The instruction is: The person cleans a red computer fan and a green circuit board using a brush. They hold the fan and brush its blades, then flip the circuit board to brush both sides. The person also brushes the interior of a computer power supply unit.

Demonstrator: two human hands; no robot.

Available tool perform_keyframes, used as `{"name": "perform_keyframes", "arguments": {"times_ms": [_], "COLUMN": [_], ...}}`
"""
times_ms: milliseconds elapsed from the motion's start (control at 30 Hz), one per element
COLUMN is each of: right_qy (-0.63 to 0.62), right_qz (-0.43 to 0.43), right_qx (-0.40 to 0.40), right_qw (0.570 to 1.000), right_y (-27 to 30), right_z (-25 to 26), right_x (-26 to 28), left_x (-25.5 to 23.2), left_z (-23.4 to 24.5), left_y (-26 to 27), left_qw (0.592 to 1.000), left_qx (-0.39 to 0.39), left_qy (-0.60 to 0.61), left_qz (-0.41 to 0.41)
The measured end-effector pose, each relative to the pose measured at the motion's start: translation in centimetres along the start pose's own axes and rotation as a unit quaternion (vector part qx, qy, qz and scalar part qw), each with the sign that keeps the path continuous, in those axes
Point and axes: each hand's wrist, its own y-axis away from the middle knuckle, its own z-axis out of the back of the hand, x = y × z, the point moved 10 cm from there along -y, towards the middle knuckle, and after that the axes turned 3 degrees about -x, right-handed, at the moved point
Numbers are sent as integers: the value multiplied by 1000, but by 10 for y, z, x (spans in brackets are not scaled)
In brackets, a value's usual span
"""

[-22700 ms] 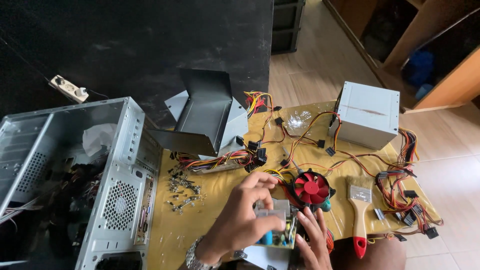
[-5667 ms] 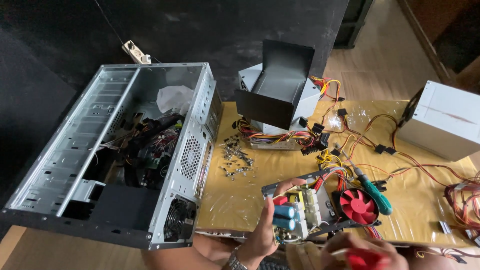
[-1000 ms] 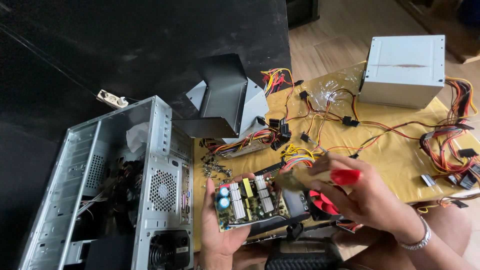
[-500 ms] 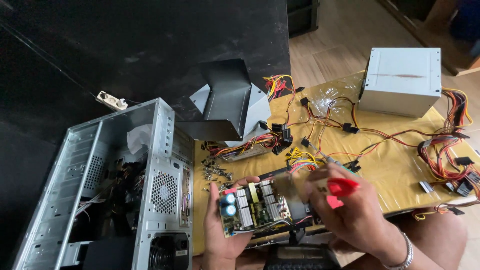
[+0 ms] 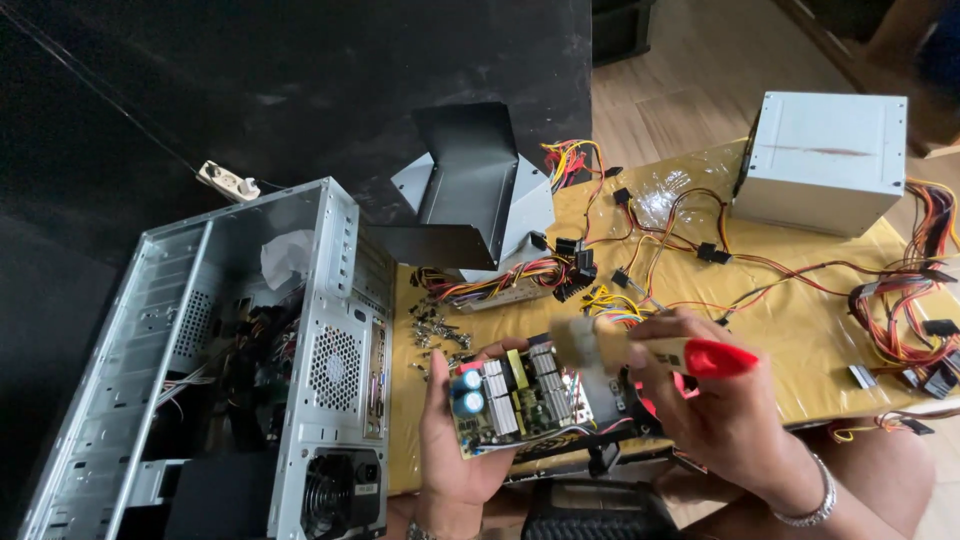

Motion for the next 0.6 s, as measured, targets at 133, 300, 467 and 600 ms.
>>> {"name": "perform_keyframes", "arguments": {"times_ms": [133,300,467,600], "right_qy": [-16,71,125,180], "right_qz": [-17,19,66,146], "right_qx": [19,-112,12,-41], "right_qw": [1000,991,990,972], "right_y": [4,29,19,22], "right_z": [1,7,-23,-20], "right_x": [7,36,59,73], "left_x": [2,7,14,15], "left_z": [8,4,-2,0], "left_y": [-1,-3,-5,-3], "left_qw": [999,997,998,996], "left_qx": [-38,-56,-37,-57], "left_qy": [1,-5,35,-11], "left_qz": [-3,-44,-49,-65]}}
